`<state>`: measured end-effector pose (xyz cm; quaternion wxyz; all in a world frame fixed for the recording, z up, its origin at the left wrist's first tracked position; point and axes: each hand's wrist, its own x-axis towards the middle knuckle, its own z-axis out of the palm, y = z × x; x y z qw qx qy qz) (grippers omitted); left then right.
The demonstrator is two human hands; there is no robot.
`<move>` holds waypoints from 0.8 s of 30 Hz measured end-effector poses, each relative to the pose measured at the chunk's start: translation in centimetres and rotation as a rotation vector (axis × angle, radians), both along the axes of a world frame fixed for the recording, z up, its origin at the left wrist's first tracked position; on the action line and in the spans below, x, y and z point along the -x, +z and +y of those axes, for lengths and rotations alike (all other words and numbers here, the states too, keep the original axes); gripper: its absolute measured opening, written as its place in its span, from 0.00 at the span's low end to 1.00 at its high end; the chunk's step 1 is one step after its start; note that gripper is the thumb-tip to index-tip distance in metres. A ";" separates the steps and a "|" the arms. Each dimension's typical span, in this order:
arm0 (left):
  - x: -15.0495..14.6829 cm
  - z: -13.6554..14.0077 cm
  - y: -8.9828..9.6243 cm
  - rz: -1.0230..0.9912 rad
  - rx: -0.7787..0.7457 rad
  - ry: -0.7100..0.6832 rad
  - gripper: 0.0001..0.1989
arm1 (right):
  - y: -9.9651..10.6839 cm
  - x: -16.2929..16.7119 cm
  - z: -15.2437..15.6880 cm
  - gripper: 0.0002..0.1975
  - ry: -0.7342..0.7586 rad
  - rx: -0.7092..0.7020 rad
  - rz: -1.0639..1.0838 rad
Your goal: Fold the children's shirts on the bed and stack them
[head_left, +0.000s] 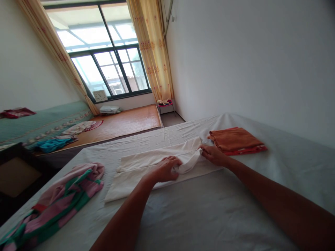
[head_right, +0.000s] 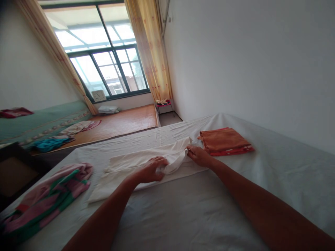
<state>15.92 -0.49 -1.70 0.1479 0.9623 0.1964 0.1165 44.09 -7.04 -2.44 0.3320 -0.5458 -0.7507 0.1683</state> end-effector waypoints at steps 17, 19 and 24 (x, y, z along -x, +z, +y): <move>-2.3 2.4 -2.3 -0.266 0.084 0.703 0.13 | -2.0 0.8 2.9 0.14 -0.471 -0.027 -0.137; -2.3 2.2 -2.1 -0.204 0.012 0.729 0.19 | -1.6 1.0 2.5 0.17 -0.477 -0.012 -0.255; -2.3 0.4 -1.8 -0.194 -0.285 0.447 0.19 | -1.1 3.1 1.4 0.18 -0.276 -0.265 -0.437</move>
